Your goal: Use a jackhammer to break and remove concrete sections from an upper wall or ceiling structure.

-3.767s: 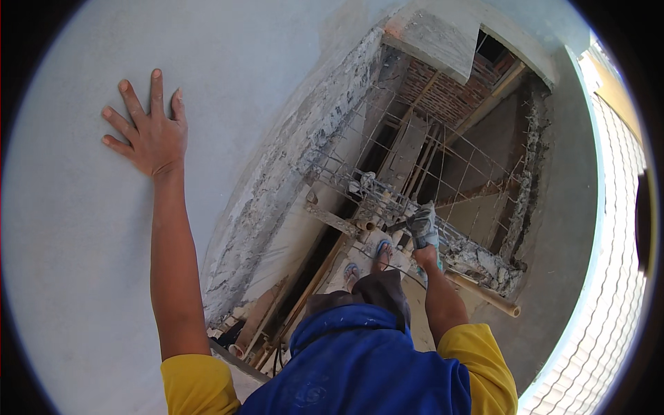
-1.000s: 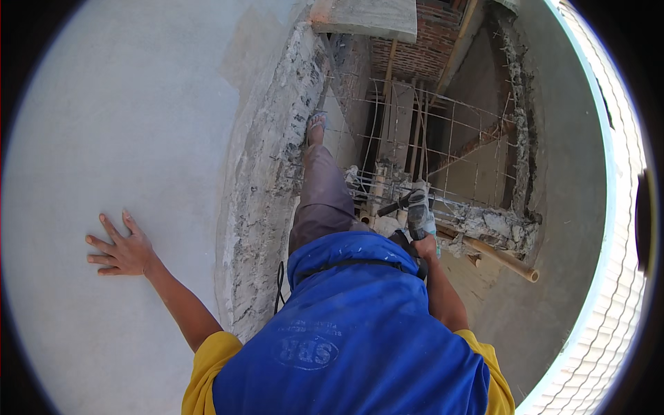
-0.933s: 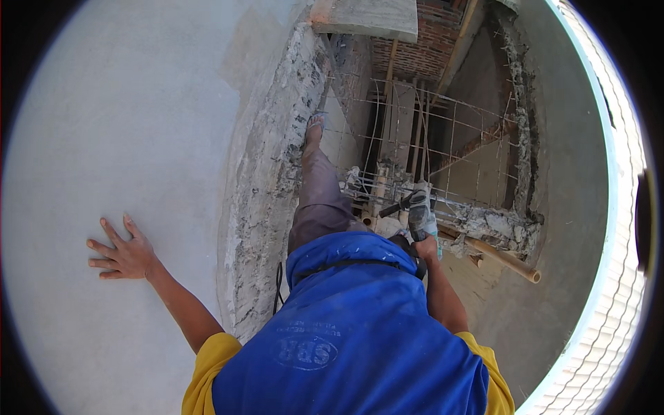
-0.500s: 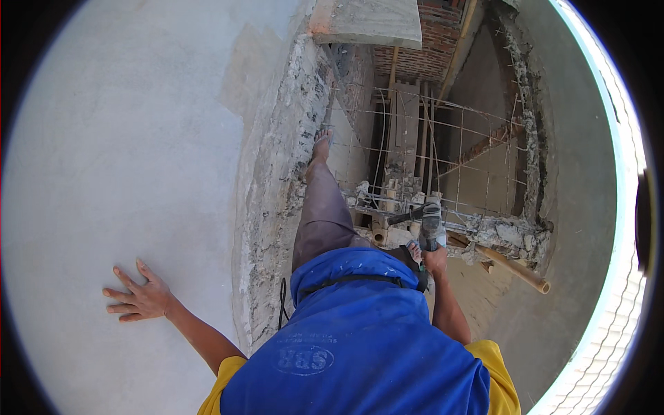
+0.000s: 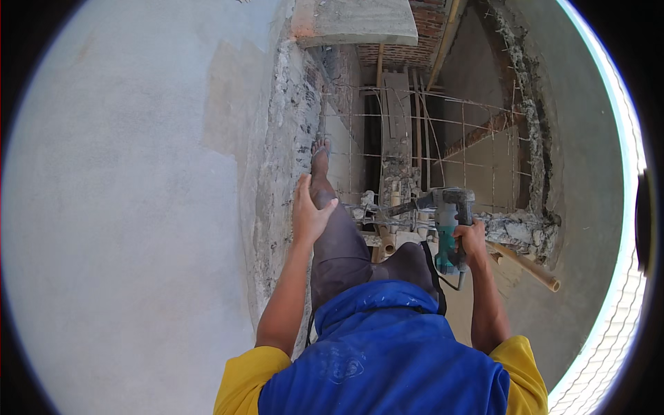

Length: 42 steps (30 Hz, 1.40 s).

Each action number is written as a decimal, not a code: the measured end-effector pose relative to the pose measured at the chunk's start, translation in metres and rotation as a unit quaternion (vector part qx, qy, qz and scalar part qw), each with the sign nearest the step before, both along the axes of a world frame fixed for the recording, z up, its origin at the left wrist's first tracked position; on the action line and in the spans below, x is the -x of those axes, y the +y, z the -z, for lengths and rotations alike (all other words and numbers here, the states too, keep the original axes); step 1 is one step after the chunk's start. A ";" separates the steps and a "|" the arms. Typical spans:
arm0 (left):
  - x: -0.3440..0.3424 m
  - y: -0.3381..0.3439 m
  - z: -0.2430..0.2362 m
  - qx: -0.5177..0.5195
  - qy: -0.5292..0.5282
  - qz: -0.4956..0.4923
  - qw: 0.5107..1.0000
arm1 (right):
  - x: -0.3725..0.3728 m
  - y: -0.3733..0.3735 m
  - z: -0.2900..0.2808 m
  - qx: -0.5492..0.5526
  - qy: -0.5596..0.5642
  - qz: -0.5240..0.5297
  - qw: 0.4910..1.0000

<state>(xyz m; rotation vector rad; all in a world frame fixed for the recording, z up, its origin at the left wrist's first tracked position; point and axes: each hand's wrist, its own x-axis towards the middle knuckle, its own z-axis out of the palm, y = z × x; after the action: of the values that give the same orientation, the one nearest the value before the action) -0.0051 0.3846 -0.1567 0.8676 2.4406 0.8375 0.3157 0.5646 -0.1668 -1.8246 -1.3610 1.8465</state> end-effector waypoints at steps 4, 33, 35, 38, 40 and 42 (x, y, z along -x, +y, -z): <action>-0.024 0.068 0.102 0.089 0.002 0.209 0.974 | 0.022 -0.016 -0.038 0.015 0.042 0.019 0.999; 0.135 0.133 0.208 0.489 0.130 0.248 0.826 | 0.137 -0.082 0.238 0.113 0.181 0.252 0.944; 0.149 0.127 0.217 0.496 0.132 0.239 0.824 | 0.151 -0.078 0.247 0.121 0.191 0.242 0.943; 0.162 0.123 0.230 0.522 0.125 0.204 0.819 | 0.162 -0.065 0.253 0.111 0.194 0.222 0.949; 0.162 0.128 0.234 0.512 0.134 0.185 0.828 | 0.161 -0.053 0.262 0.118 0.223 0.201 0.947; 0.165 0.132 0.235 0.516 0.116 0.178 0.830 | 0.163 -0.039 0.264 0.111 0.191 0.178 0.959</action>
<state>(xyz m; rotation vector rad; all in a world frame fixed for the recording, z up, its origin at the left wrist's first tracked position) -0.1699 0.5161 -0.3917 0.9145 2.2768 -0.7384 0.1526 0.5252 -0.4310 -1.5604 -0.6677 2.0668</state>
